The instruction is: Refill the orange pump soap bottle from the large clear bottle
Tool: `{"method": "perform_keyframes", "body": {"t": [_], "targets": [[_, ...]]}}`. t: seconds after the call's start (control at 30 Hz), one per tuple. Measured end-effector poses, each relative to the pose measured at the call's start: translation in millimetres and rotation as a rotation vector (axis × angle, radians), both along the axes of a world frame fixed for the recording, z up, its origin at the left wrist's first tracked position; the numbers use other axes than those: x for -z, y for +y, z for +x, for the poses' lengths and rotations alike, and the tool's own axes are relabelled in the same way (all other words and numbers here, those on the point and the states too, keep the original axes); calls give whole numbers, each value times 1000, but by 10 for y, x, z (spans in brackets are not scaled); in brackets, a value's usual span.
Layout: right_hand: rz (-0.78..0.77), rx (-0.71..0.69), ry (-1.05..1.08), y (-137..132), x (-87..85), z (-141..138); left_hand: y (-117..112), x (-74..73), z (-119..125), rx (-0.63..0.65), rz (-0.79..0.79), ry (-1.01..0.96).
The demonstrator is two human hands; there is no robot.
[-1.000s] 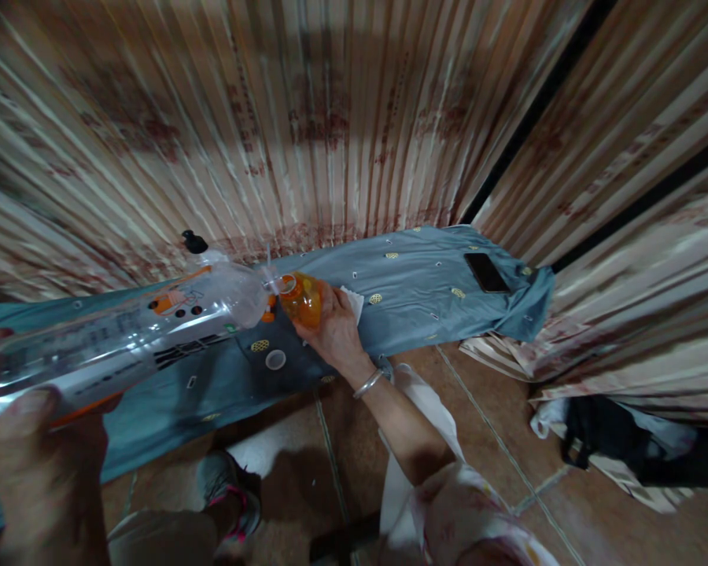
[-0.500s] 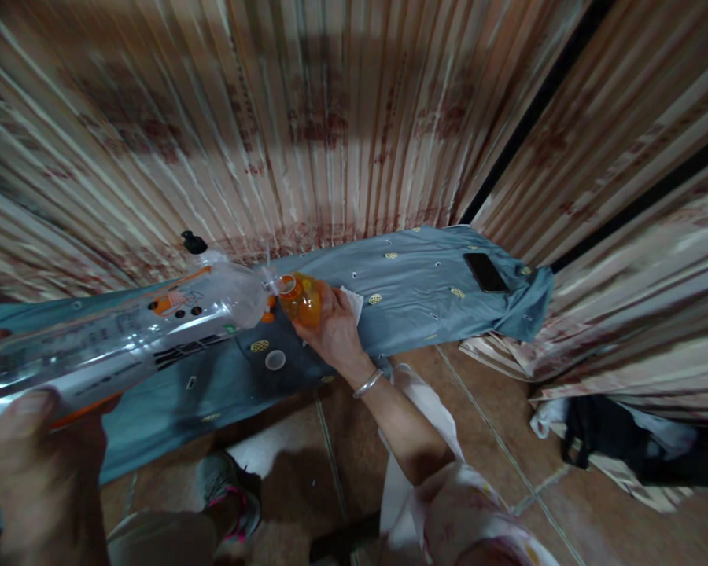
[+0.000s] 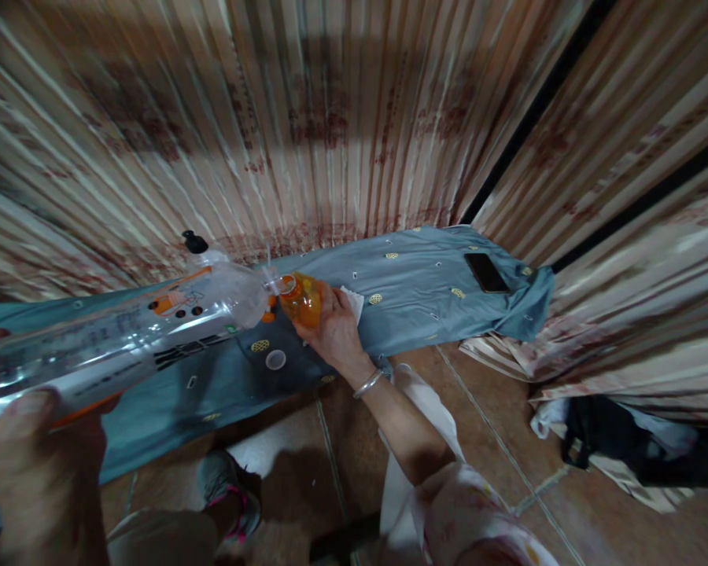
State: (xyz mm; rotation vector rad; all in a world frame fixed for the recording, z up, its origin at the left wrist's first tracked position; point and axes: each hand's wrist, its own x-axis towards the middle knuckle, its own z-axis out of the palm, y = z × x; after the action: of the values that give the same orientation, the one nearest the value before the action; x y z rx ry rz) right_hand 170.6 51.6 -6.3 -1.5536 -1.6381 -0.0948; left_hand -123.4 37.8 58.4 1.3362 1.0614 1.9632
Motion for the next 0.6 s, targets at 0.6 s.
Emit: {"method": "perform_keyframes", "body": {"t": [0.6], "targets": [[-32, 9, -5, -12, -19, -2, -48, -47, 32, -25, -67, 65]]}}
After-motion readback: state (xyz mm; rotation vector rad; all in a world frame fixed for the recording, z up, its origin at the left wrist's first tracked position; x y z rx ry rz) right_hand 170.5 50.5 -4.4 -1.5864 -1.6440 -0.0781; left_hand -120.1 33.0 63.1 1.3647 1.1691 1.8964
